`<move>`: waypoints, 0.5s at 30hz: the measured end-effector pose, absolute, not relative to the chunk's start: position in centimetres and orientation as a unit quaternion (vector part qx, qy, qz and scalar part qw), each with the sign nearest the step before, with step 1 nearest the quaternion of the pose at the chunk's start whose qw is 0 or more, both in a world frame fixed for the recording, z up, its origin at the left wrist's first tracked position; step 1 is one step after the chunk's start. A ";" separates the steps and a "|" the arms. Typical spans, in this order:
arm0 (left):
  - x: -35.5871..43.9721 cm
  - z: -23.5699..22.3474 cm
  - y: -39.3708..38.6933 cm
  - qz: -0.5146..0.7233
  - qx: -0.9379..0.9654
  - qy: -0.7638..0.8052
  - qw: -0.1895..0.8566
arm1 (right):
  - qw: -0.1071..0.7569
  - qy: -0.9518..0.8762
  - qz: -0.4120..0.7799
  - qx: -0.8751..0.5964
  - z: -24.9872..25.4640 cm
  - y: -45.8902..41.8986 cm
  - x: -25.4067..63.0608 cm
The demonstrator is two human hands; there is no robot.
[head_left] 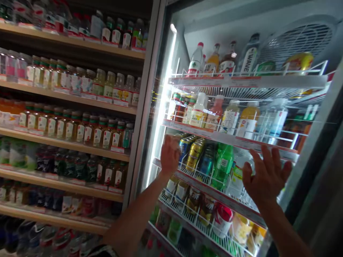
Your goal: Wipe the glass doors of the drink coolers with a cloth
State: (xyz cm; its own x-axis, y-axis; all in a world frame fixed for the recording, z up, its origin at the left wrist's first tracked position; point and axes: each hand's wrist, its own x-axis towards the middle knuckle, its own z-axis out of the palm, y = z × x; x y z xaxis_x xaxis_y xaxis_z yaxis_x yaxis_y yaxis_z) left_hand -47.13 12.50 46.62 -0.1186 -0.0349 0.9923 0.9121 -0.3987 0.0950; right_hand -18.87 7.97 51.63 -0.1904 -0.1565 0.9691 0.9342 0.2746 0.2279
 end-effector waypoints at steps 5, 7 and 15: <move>-46.1 45.9 12.4 -0.672 -0.505 -0.426 0.336 | 0.529 -0.575 -0.512 -0.357 51.7 7.9 -18.9; -43.6 45.4 11.5 -0.591 -0.619 -0.355 0.377 | 0.530 -0.570 -0.524 -0.347 51.7 8.1 -18.8; -49.9 45.0 14.0 -0.733 -0.398 -0.467 0.294 | 0.535 -0.584 -0.501 -0.348 51.6 7.8 -18.9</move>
